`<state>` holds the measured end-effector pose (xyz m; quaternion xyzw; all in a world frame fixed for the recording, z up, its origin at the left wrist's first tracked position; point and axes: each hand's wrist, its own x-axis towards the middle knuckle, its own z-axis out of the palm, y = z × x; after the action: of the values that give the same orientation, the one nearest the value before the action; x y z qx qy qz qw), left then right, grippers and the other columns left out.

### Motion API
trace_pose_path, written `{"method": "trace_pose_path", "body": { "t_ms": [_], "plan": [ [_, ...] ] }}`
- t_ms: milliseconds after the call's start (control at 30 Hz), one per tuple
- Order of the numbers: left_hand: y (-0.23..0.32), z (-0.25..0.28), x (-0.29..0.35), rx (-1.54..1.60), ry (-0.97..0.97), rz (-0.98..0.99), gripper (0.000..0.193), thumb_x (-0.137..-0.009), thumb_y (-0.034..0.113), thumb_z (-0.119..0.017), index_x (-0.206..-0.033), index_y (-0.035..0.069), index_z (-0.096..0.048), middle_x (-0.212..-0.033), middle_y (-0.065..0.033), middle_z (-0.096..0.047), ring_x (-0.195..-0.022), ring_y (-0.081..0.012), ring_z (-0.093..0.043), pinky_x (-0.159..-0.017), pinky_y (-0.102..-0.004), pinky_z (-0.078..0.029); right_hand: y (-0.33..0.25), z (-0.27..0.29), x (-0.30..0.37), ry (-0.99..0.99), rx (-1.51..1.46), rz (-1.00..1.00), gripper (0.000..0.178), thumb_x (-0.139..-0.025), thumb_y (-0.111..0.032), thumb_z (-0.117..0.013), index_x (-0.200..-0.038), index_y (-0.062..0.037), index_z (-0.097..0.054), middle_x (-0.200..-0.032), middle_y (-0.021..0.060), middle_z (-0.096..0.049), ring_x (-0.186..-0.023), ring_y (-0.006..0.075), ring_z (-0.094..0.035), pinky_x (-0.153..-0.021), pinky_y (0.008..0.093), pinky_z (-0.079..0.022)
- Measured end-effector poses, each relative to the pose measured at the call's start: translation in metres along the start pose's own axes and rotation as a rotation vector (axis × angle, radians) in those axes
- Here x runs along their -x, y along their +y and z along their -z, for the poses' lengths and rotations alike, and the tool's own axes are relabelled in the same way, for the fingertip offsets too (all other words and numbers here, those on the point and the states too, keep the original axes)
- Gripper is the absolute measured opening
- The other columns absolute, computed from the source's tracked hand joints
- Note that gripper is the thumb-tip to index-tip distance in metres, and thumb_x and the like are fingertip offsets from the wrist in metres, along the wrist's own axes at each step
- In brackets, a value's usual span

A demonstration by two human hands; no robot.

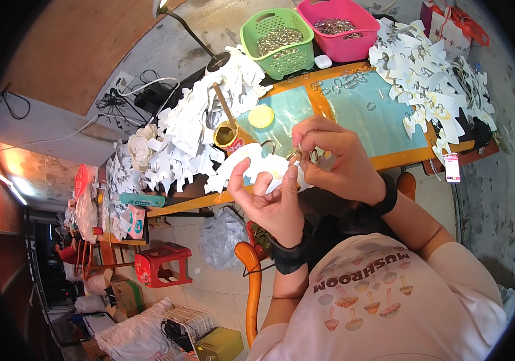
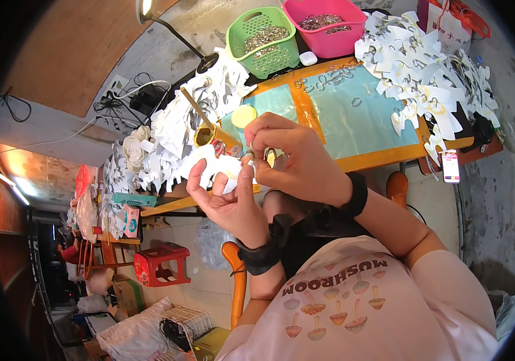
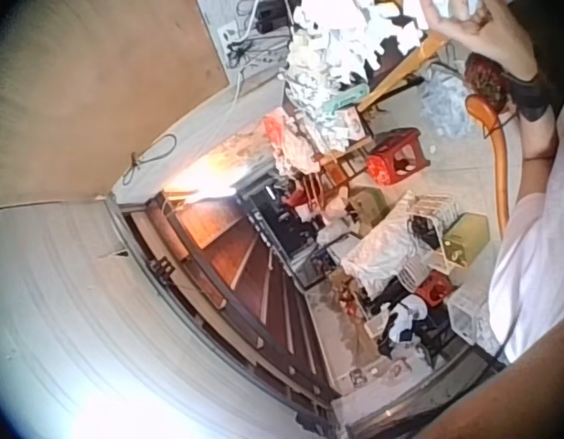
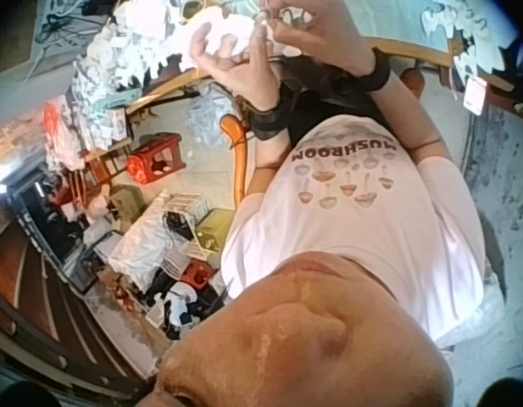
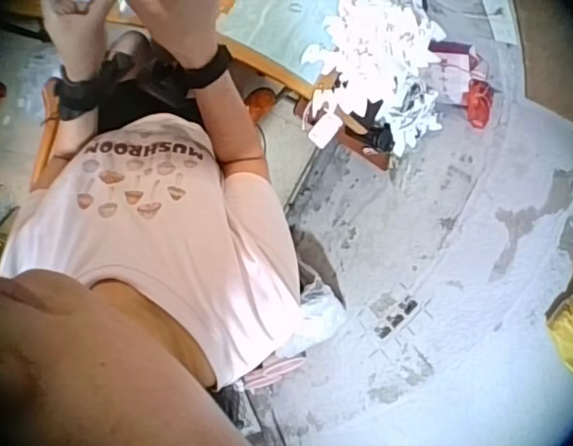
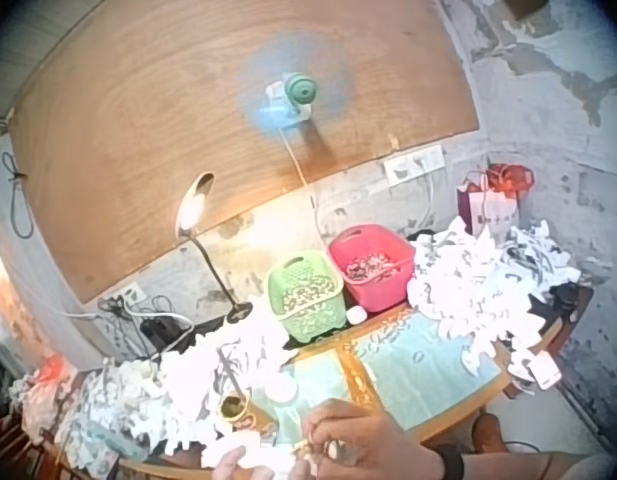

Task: Manually applying glue and assembling white fabric shoe upper components at a workbench.

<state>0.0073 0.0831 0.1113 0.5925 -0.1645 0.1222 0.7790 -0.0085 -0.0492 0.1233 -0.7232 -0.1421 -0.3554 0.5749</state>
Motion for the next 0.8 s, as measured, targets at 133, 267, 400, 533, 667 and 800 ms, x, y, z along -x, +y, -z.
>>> {"method": "trace_pose_path", "body": {
  "t_ms": [133,267,400,533,667,800],
  "plan": [
    [0.003,-0.001,-0.004,0.143,-0.018,0.091,0.062,-0.085,-0.009,-0.069,-0.136,0.005,-0.038,-0.108,-0.0167,-0.066,-0.097,-0.0196,-0.069,-0.077,-0.0249,-0.056,0.010,0.007,0.004,-0.077,-0.212,-0.102,0.008,-0.082,-0.004,-0.068,-0.086,0.0007,-0.063,-0.105,0.0076,-0.059,-0.088,0.0139,-0.061,-0.075,0.0291,-0.050],
    [-0.007,0.003,-0.007,0.217,-0.062,0.140,0.062,-0.085,-0.008,-0.068,-0.137,0.006,-0.037,-0.114,-0.0201,-0.064,-0.100,-0.0200,-0.067,-0.085,-0.0282,-0.055,0.014,0.012,0.009,-0.064,-0.386,-0.314,0.012,-0.085,-0.008,-0.068,-0.095,0.0003,-0.069,-0.117,0.0085,-0.055,-0.088,0.0116,-0.062,-0.069,0.0248,-0.050],
    [-0.008,0.000,-0.002,0.300,-0.004,0.103,0.063,-0.086,-0.008,-0.067,-0.139,0.006,-0.036,-0.117,-0.0210,-0.062,-0.100,-0.0208,-0.067,-0.088,-0.0286,-0.054,-0.002,0.007,0.004,0.064,-0.090,-0.310,0.015,-0.085,-0.009,-0.069,-0.097,0.0003,-0.069,-0.118,0.0095,-0.054,-0.087,0.0108,-0.062,-0.064,0.0203,-0.050],
    [-0.004,0.003,-0.004,0.283,-0.027,0.110,0.064,-0.085,-0.010,-0.067,-0.138,0.006,-0.037,-0.116,-0.0196,-0.061,-0.100,-0.0205,-0.067,-0.085,-0.0275,-0.055,-0.004,0.015,0.000,-0.025,-0.103,-0.266,0.014,-0.083,-0.005,-0.070,-0.096,-0.0002,-0.068,-0.114,0.0097,-0.057,-0.090,0.0134,-0.061,-0.073,0.0268,-0.049],
    [-0.001,0.000,-0.002,0.219,-0.013,0.113,0.065,-0.084,-0.011,-0.067,-0.138,0.007,-0.037,-0.114,-0.0169,-0.059,-0.100,-0.0199,-0.067,-0.082,-0.0254,-0.056,-0.001,0.016,-0.001,-0.138,-0.021,-0.075,0.011,-0.082,0.001,-0.070,-0.091,-0.0012,-0.066,-0.106,0.0094,-0.058,-0.097,0.0167,-0.058,-0.086,0.0312,-0.046],
    [0.002,-0.002,0.004,0.083,-0.001,0.093,0.065,-0.084,-0.012,-0.067,-0.138,0.008,-0.037,-0.115,-0.0164,-0.058,-0.100,-0.0201,-0.067,-0.081,-0.0245,-0.056,0.003,0.013,0.003,-0.108,-0.106,-0.099,0.006,-0.085,-0.002,-0.069,-0.087,-0.0021,-0.064,-0.100,0.0079,-0.059,-0.098,0.0162,-0.058,-0.083,0.0299,-0.045]
  ]
}}
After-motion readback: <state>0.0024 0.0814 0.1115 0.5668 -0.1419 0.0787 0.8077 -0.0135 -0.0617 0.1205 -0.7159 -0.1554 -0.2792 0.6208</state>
